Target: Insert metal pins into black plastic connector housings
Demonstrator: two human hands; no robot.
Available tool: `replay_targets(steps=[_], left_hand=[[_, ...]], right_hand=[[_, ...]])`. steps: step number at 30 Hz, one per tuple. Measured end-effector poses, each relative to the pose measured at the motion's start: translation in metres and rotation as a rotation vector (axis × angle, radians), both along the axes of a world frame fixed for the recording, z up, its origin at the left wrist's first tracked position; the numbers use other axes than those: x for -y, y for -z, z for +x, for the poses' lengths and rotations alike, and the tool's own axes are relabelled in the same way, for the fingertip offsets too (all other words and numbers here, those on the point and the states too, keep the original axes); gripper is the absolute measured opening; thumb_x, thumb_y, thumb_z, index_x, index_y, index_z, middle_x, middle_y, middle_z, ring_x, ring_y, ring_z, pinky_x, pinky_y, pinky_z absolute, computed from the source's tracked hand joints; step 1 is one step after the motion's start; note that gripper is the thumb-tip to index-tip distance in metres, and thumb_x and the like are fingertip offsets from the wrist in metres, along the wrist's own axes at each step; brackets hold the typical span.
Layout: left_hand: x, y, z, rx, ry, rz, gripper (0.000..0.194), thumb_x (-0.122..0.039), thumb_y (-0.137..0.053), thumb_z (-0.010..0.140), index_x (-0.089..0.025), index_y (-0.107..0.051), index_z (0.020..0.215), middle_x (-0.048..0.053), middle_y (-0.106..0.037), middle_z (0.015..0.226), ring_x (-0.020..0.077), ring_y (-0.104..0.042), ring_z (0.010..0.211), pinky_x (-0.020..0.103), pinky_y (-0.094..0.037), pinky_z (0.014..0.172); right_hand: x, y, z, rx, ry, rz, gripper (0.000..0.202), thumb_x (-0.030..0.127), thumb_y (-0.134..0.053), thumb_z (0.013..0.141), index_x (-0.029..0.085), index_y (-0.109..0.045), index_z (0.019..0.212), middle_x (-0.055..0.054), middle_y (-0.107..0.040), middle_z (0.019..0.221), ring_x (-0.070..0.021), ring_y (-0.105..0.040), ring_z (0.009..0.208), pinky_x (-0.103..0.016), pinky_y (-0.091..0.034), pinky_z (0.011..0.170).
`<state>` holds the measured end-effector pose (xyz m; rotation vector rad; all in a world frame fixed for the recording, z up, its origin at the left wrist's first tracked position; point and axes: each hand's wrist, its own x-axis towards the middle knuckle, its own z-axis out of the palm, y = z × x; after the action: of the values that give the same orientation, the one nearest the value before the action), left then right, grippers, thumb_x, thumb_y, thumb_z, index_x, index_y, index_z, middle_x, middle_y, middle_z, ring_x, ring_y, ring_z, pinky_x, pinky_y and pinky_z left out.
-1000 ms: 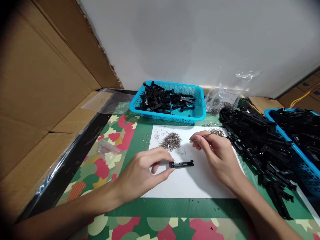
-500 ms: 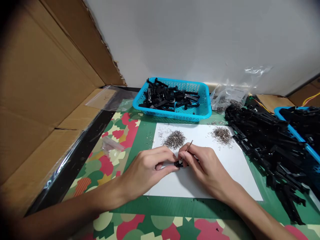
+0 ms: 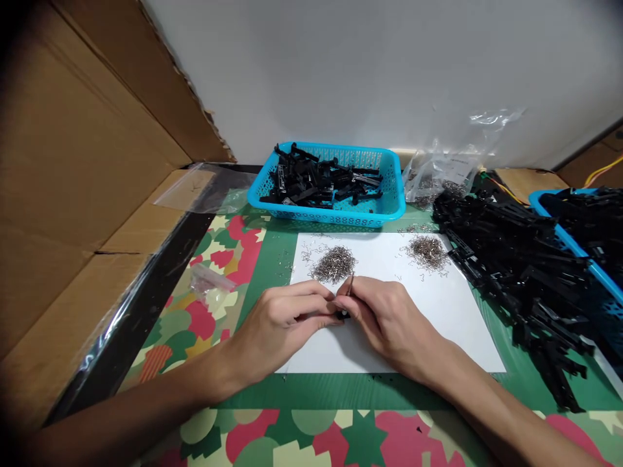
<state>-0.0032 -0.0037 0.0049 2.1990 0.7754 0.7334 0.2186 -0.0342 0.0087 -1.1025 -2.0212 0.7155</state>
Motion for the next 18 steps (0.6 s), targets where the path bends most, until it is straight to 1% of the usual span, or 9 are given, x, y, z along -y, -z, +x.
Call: replay_targets(steps=[5,8,11,13,14,15,16,17,18], left_hand=[[-0.003,0.003,0.000,0.048,-0.022,-0.024,0.018,0.002,-0.077,0.092,-0.016,-0.077,0.087,0.001,-0.074,0.087,0.0163,-0.070,0.079,0.026,-0.049,0.070],[-0.006,0.004,0.000,0.053,-0.023,-0.028,0.022,0.001,-0.074,0.094,-0.017,-0.075,0.083,-0.001,-0.071,0.084,0.0135,-0.065,0.075,0.024,-0.045,0.067],[-0.008,0.003,-0.001,0.030,-0.036,-0.046,0.018,-0.003,-0.075,0.094,-0.019,-0.073,0.086,-0.001,-0.072,0.088,0.0115,-0.058,0.069,0.023,-0.042,0.065],[-0.007,0.001,-0.002,0.015,-0.071,-0.064,0.012,-0.010,-0.079,0.093,-0.020,-0.072,0.093,-0.001,-0.073,0.095,0.0097,-0.051,0.063,0.023,-0.040,0.060],[-0.007,0.000,-0.003,0.009,-0.107,-0.069,0.010,-0.016,-0.080,0.095,-0.021,-0.073,0.100,-0.001,-0.072,0.096,0.0089,-0.046,0.059,0.023,-0.039,0.057],[-0.006,-0.001,-0.004,-0.010,-0.125,-0.064,0.009,-0.021,-0.079,0.097,-0.022,-0.073,0.104,-0.002,-0.070,0.092,0.0092,-0.044,0.057,0.023,-0.038,0.055],[-0.006,-0.001,-0.005,-0.017,-0.136,-0.066,0.010,-0.025,-0.077,0.098,-0.022,-0.072,0.107,-0.003,-0.067,0.087,0.0097,-0.045,0.057,0.023,-0.038,0.054],[-0.005,-0.002,-0.006,-0.021,-0.142,-0.080,0.010,-0.029,-0.073,0.101,-0.023,-0.071,0.109,-0.004,-0.063,0.081,0.0104,-0.046,0.057,0.022,-0.039,0.054],[-0.005,-0.002,-0.007,-0.013,-0.156,-0.093,0.012,-0.031,-0.071,0.103,-0.024,-0.070,0.112,-0.006,-0.056,0.072,0.0111,-0.046,0.056,0.022,-0.039,0.053]], right_hand=[[0.001,0.008,-0.007,-0.002,0.021,0.088,0.026,0.021,-0.048,0.112,0.018,-0.062,0.090,0.000,-0.064,0.076,-0.0112,-0.055,0.062,-0.022,-0.043,0.061],[0.003,0.012,-0.011,-0.012,0.010,0.076,0.029,0.021,-0.047,0.113,0.018,-0.061,0.088,-0.002,-0.064,0.076,-0.0133,-0.057,0.065,-0.024,-0.045,0.063],[0.002,0.010,-0.009,-0.103,0.040,0.038,0.029,0.023,-0.047,0.113,0.019,-0.062,0.089,-0.001,-0.064,0.077,-0.0131,-0.057,0.065,-0.024,-0.044,0.064],[-0.004,0.005,-0.001,-0.237,0.151,0.032,0.033,0.028,-0.046,0.114,0.019,-0.062,0.085,0.000,-0.061,0.074,-0.0128,-0.055,0.065,-0.025,-0.044,0.064],[-0.009,0.002,0.006,-0.317,0.226,0.034,0.037,0.031,-0.046,0.114,0.020,-0.061,0.082,0.000,-0.060,0.073,-0.0129,-0.055,0.065,-0.025,-0.044,0.064],[-0.014,-0.001,0.014,-0.396,0.299,0.033,0.042,0.035,-0.046,0.114,0.020,-0.060,0.078,0.000,-0.059,0.071,-0.0131,-0.055,0.066,-0.026,-0.044,0.065],[-0.019,-0.005,0.024,-0.461,0.353,0.017,0.045,0.038,-0.046,0.114,0.020,-0.059,0.075,0.000,-0.059,0.071,-0.0134,-0.055,0.066,-0.026,-0.045,0.065],[-0.024,-0.007,0.035,-0.509,0.365,-0.024,0.047,0.041,-0.047,0.113,0.020,-0.057,0.073,0.000,-0.058,0.069,-0.0132,-0.054,0.063,-0.027,-0.045,0.063],[-0.028,-0.010,0.045,-0.530,0.354,-0.105,0.046,0.044,-0.049,0.112,0.020,-0.056,0.074,0.001,-0.059,0.067,-0.0129,-0.053,0.059,-0.027,-0.044,0.059]])
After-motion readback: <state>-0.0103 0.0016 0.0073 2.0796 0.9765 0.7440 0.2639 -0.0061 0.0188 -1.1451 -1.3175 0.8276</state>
